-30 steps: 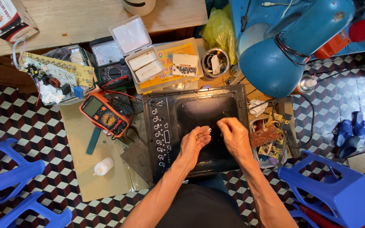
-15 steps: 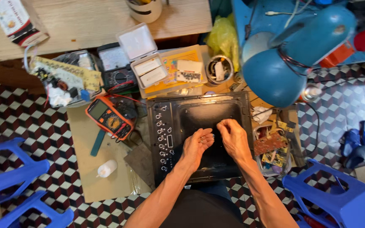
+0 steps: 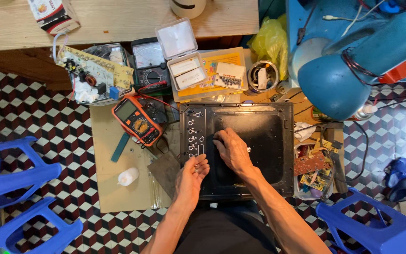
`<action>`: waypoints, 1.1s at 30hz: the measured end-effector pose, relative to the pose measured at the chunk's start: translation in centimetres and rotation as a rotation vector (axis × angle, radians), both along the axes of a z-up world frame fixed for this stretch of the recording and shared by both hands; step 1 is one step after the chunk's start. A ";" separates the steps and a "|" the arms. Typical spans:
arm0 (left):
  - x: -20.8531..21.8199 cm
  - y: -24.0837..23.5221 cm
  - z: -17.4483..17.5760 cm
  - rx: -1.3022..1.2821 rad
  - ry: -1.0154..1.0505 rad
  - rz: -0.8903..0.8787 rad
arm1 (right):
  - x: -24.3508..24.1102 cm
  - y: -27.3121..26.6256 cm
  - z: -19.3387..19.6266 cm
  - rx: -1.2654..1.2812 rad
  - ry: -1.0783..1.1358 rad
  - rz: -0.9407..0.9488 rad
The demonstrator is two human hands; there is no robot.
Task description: The person disassembles an induction cooktop, removes the control panel and circuit board, and uses a multimeter and heat gun to inspect and work on the electronics. The person handles screws, the cooktop casing, and the circuit board throughout the process.
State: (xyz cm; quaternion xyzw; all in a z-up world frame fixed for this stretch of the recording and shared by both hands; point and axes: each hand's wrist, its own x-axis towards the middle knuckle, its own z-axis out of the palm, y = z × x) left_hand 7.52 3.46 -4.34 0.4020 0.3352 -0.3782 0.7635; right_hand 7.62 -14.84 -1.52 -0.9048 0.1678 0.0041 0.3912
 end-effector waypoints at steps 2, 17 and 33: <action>0.3 0.2 -0.4 0.003 0.019 0.013 | -0.4 -0.2 -0.2 -0.026 -0.081 0.032; 0.8 -4.5 -2.3 -0.090 0.034 0.072 | -1.9 1.5 5.6 0.134 -0.101 -0.008; 1.2 11.3 0.7 0.072 0.005 0.349 | 0.0 1.4 1.2 0.242 0.080 -0.318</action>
